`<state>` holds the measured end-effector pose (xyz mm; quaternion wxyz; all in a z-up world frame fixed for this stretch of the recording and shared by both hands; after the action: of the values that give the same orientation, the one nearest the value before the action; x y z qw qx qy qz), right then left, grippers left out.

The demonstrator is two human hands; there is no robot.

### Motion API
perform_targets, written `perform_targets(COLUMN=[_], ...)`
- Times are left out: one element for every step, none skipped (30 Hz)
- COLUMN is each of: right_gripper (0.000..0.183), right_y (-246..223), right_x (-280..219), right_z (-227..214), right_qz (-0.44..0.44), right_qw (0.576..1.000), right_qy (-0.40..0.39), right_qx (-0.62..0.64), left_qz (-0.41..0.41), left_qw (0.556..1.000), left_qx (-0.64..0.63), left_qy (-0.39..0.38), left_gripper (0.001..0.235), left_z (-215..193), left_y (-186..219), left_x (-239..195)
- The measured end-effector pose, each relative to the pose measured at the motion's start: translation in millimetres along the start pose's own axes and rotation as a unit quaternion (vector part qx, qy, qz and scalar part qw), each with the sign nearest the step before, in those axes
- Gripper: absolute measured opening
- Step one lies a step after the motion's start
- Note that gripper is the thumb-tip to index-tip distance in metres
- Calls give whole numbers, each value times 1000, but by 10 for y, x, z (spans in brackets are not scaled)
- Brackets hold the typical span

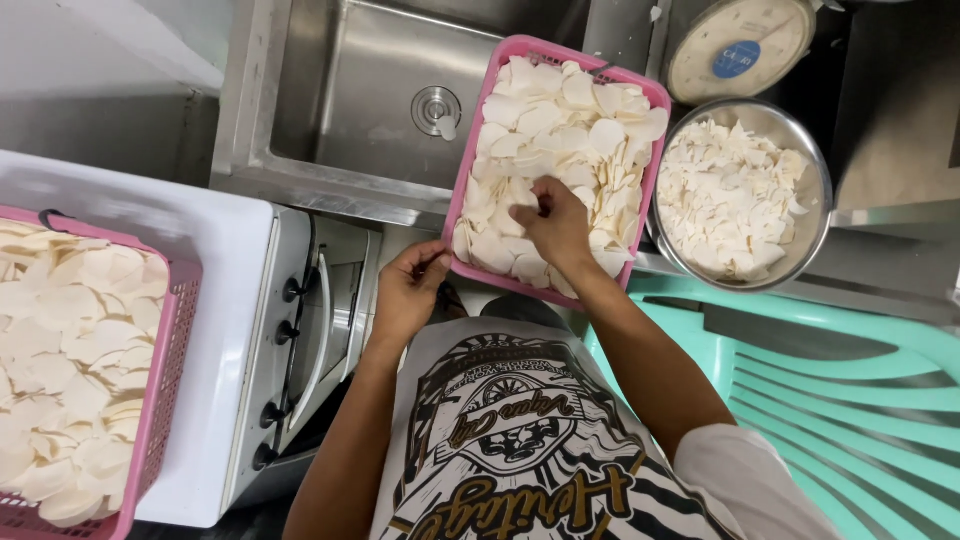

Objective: The person handles thin white food slices in a green basket, then uses a metal strainer to lift items from a deep fryer. They transfer white slices from a metal bowl into a pink basket, separating and arranging them by hand.

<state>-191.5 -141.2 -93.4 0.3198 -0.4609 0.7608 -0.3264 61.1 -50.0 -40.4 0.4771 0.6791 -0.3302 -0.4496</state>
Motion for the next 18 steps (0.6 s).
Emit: perform_targets(right_gripper=[40,40,35,31,31,31,32,32,31,31,31,29,26,26,26,27,27,28], right_y=[-41,-38,-45,-53,49,153,255,231,202,172,21,-144,-306,-374,-502,-637,-769,-948], right_x=[-25,-17,-12,-9,19,98,182,264,342,414,541,655,755,992,1220,1434,1605,1754], right_z=[-76,-187,-284,-391,-414,-459,-518,-646,-756,-840,-1061,-1298,-1535,-1794,-2127,-2444,-2658,-2949], right_qz=[11,11,19,26,26,40,54,48,52,57,51,38,25,20,-38,-96,-101,-143], right_qw=[998,998,993,985,985,984,982,983,975,965,965,956,946,945,946,943,942,927], right_qy=[-3,-4,-19,-34,-35,-39,-44,-31,-36,-43,-33,-4,25,30,69,107,109,153], right_qx=[63,62,114,165,164,170,177,177,215,254,256,290,323,325,313,300,302,311], left_qz=[3,2,2,2,1,2,3,11,19,25,33,30,26,32,22,11,17,-7], left_qw=[1000,1000,1000,1000,1000,1000,1000,1000,1000,999,999,998,998,998,997,996,996,995], left_qx=[6,6,6,6,5,8,11,5,8,13,8,12,15,13,2,-9,-11,13], left_qy=[6,7,11,14,15,17,18,8,24,41,32,47,62,59,73,90,89,95], left_gripper=[23,23,23,22,22,22,22,22,23,23,23,23,23,23,23,23,23,25], left_z=[17,43,69,101,112,174,247,314,350,367,426,421,409,448,453,447,451,439], left_y=[39,-10,-59,-107,-151,-174,-189,-165,-144,-124,-13,71,151,131,86,36,-24,-138], left_x=[-18,-9,-1,-1,-32,-4,20,12,16,29,7,-18,-43,-44,-36,-32,0,33])
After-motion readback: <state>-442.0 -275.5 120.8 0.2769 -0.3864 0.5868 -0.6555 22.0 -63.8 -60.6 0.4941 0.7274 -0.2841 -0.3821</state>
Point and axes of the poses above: each hand's wrist, its own x-axis towards the middle knuckle, its own z-axis out of the palm, y = z × x, the point moved 8 cm from there along x, towards the middle knuckle, and after that the axes turned 15 degrees about y, right-handed, at the moved point
